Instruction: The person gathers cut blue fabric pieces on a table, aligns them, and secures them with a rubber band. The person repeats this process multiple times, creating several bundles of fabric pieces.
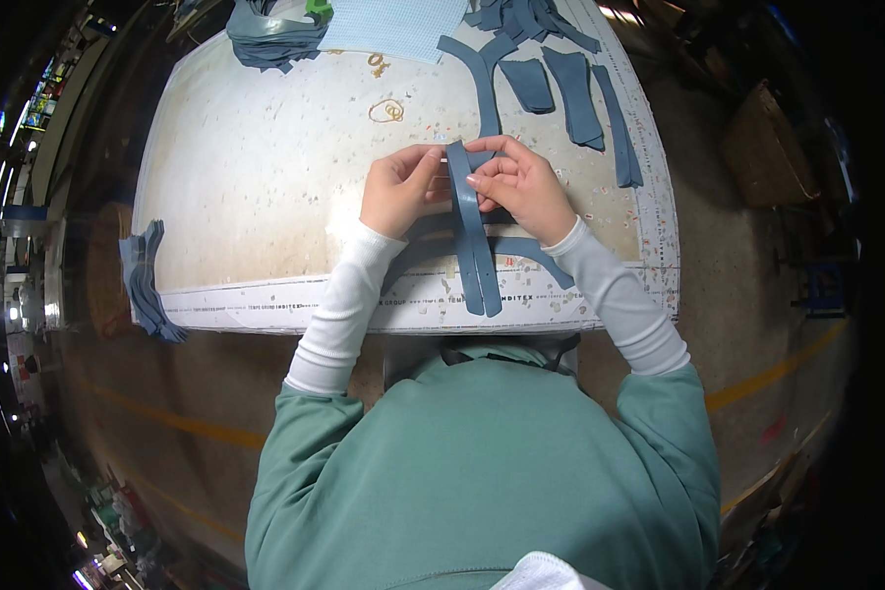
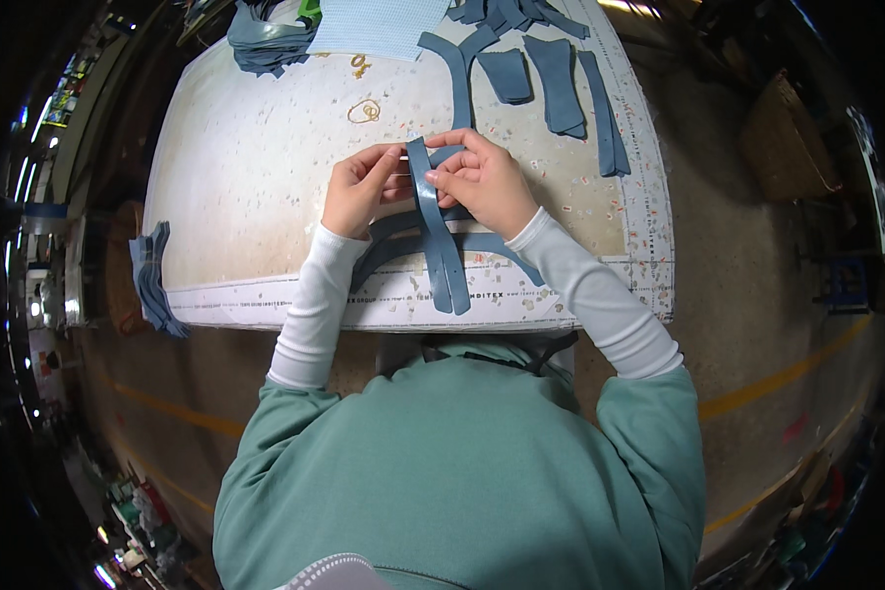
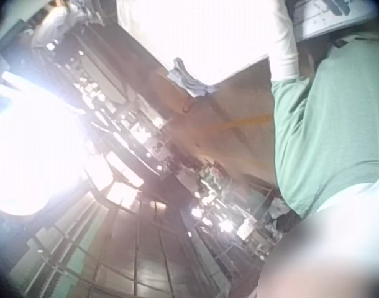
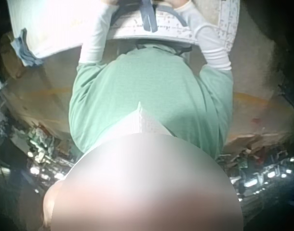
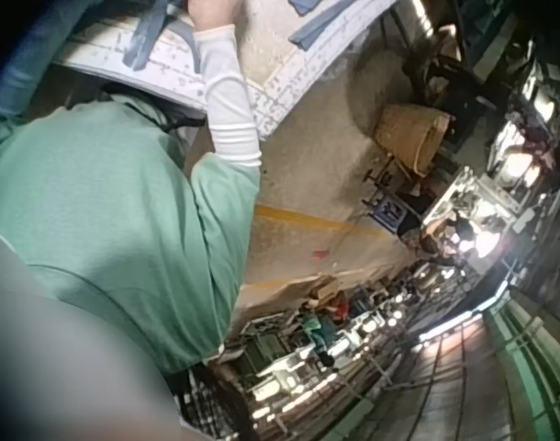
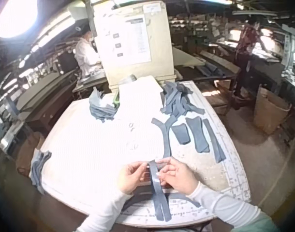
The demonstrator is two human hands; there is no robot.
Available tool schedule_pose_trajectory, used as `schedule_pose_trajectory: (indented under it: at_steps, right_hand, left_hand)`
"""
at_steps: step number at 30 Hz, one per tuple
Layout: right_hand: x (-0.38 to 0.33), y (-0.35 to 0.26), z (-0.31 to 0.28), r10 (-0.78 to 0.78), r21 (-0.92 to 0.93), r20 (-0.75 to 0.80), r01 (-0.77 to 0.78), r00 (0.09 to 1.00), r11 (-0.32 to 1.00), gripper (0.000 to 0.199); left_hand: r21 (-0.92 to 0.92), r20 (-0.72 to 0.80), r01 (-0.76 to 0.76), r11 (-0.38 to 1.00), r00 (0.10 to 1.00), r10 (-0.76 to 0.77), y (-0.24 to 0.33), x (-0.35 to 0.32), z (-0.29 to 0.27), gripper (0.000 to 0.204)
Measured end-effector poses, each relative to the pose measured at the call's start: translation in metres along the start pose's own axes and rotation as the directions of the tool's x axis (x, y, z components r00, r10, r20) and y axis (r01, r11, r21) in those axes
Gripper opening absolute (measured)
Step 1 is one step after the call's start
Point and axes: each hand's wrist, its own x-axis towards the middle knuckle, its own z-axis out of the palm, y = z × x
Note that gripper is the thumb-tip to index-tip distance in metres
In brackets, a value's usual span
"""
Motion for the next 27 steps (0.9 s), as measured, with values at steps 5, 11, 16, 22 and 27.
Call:
schedule_pose_trajectory:
  at_steps: [5,11,16,22,27]
  right_hand:
    - [-0.002,-0.004,0.0,-0.02,-0.038,-0.04,0.019,0.999,0.999,0.026]
    - [0.0,-0.033,-0.019,-0.328,-0.427,-0.073,0.267,0.942,0.864,0.015]
    - [0.012,-0.092,-0.068,-0.425,-0.38,-0.112,0.357,0.898,0.853,0.015]
    - [0.048,-0.125,-0.15,-0.405,-0.484,-0.272,0.24,0.873,0.842,0.017]
    - [0.085,-0.085,-0.207,-0.208,-0.499,-0.453,-0.053,0.867,0.865,0.018]
  left_hand:
    - [0.147,0.053,-0.104,0.984,0.994,0.097,0.009,-0.003,0.009,0.023]
    - [0.027,0.24,-0.033,0.999,0.97,0.025,0.031,0.005,0.033,0.033]
    - [-0.101,0.45,-0.195,0.976,0.865,0.22,0.034,0.038,0.093,0.036]
    - [-0.066,0.385,-0.192,0.979,0.9,0.202,-0.005,0.068,0.165,0.025]
    - [-0.146,0.444,0.365,0.92,0.855,-0.269,-0.04,0.07,0.197,0.023]
